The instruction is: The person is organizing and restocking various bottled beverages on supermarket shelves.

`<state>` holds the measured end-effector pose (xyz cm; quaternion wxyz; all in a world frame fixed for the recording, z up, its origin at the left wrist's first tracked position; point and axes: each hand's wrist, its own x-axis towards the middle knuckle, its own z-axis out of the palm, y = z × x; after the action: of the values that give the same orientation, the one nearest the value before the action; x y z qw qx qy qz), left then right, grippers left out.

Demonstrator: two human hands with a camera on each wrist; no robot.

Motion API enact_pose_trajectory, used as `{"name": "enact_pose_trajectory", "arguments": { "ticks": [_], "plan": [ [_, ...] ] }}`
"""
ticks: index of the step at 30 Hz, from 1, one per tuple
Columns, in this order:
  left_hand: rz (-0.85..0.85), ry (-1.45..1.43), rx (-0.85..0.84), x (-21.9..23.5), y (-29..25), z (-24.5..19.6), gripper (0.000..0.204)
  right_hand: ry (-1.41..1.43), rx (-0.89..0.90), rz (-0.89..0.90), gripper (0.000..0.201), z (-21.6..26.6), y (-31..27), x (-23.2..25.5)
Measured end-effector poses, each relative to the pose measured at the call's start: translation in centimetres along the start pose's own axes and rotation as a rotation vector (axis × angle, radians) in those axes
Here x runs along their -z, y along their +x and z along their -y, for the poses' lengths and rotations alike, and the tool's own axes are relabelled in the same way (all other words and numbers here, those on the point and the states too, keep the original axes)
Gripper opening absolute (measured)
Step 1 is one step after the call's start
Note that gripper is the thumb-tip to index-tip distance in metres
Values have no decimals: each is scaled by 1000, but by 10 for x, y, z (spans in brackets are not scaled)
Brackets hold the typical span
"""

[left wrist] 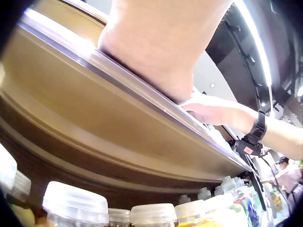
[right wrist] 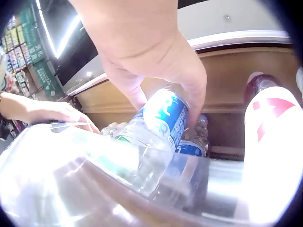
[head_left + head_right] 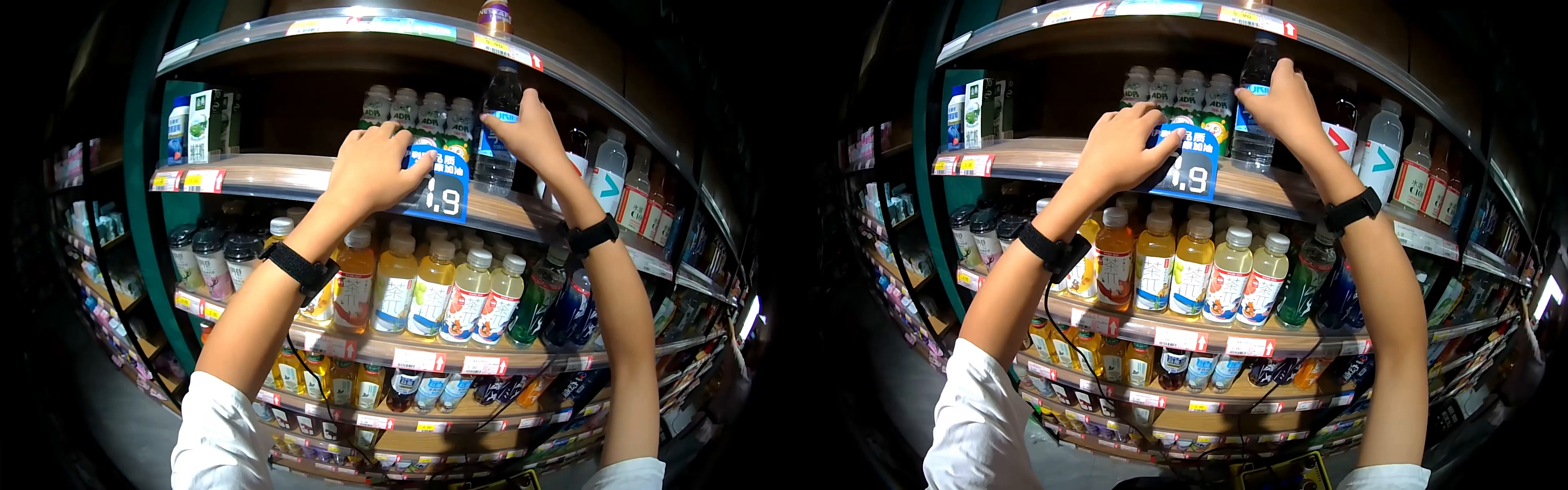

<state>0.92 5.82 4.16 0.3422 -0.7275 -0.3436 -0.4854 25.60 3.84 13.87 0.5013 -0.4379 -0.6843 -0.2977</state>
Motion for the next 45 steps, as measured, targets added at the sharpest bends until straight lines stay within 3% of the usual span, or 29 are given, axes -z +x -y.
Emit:
{"name": "enact_pose_trajectory", "arguments": {
  "ticks": [4, 7, 8, 10, 12, 14, 18, 20, 21, 22, 23, 24, 25, 26, 28, 29, 30, 32, 33, 34, 36, 37, 38, 40, 42, 45],
  "plan": [
    [45, -23, 26, 4, 1, -2, 56, 13, 50, 41, 64, 4, -3, -1],
    [31, -24, 27, 4, 0, -3, 57, 102, 240, -46, 78, 16, -10, -5],
    [41, -16, 36, 5, 0, -3, 57, 107, 242, -42, 78, 23, -10, -6],
    [25, -7, 40, 3, -1, -3, 57, 122, 465, -29, 74, 36, -10, -9],
    [9, -9, 35, 2, -1, -2, 57, 157, 519, 122, 76, 47, -12, -12],
    [5, -9, 33, 0, -2, -2, 56, 92, 551, 147, 77, 56, -22, -22],
    [-6, -14, 52, 7, -1, -3, 56, 25, 648, 40, 85, 71, -41, -20],
    [34, -43, 41, 13, 0, -5, 54, -47, 786, -43, 84, 77, -47, -20],
    [218, -18, 136, 19, 4, -7, 49, -117, 846, -62, 79, 82, -52, -12],
    [232, -204, 158, 27, -2, -6, 45, -190, 901, -80, 74, 87, -60, -1],
    [60, -192, 17, 7, -2, 3, 44, -204, 963, -134, 60, 88, -64, 1],
    [-110, -182, -121, -25, -2, 17, 44, -197, 1000, -166, 61, 96, -74, 10],
    [-129, -371, -150, -43, -7, 33, 50, -179, 1030, -174, 58, 100, -84, 20],
    [-37, -158, -140, -47, -3, 41, 57, -161, 1061, -182, 54, 103, -93, 29],
    [-5, -601, 0, 9, -14, 11, 58, -138, 1103, -272, 48, 105, -106, 42],
    [25, -603, -85, 22, -14, 9, 62, -77, 1090, -283, 46, 108, -113, 51],
    [-305, -454, -320, 22, -12, 10, 69, 70, 1159, -360, 59, 104, -110, 48],
    [315, -1127, 3, 62, -21, -15, 85, 132, 1154, -388, 78, 98, -109, 67],
    [39, -905, -153, 37, -19, -22, 96, 328, 999, -344, 90, 107, -122, 68],
    [10, -938, -249, 46, -25, -35, 99, 356, 887, -310, 88, 103, -122, 76],
    [71, -1453, -231, 49, -38, -64, 90, 784, 598, -239, 85, 122, -131, 75],
    [276, -1418, -256, 63, -39, -67, 80, 830, 375, -120, 82, 118, -134, 87],
    [291, -1606, -130, 69, -43, -80, 70, 962, 332, -73, 80, 116, -131, 87],
    [415, -1716, -14, 71, -48, -89, 67, 1024, 213, 2, 77, 114, -132, 89],
    [447, -1642, -78, 61, -51, -85, 63, 1089, 104, 66, 75, 112, -132, 93],
    [454, -1627, -76, 57, -52, -85, 62, 1070, 91, 172, 70, 107, -130, 101]
  ]
}}
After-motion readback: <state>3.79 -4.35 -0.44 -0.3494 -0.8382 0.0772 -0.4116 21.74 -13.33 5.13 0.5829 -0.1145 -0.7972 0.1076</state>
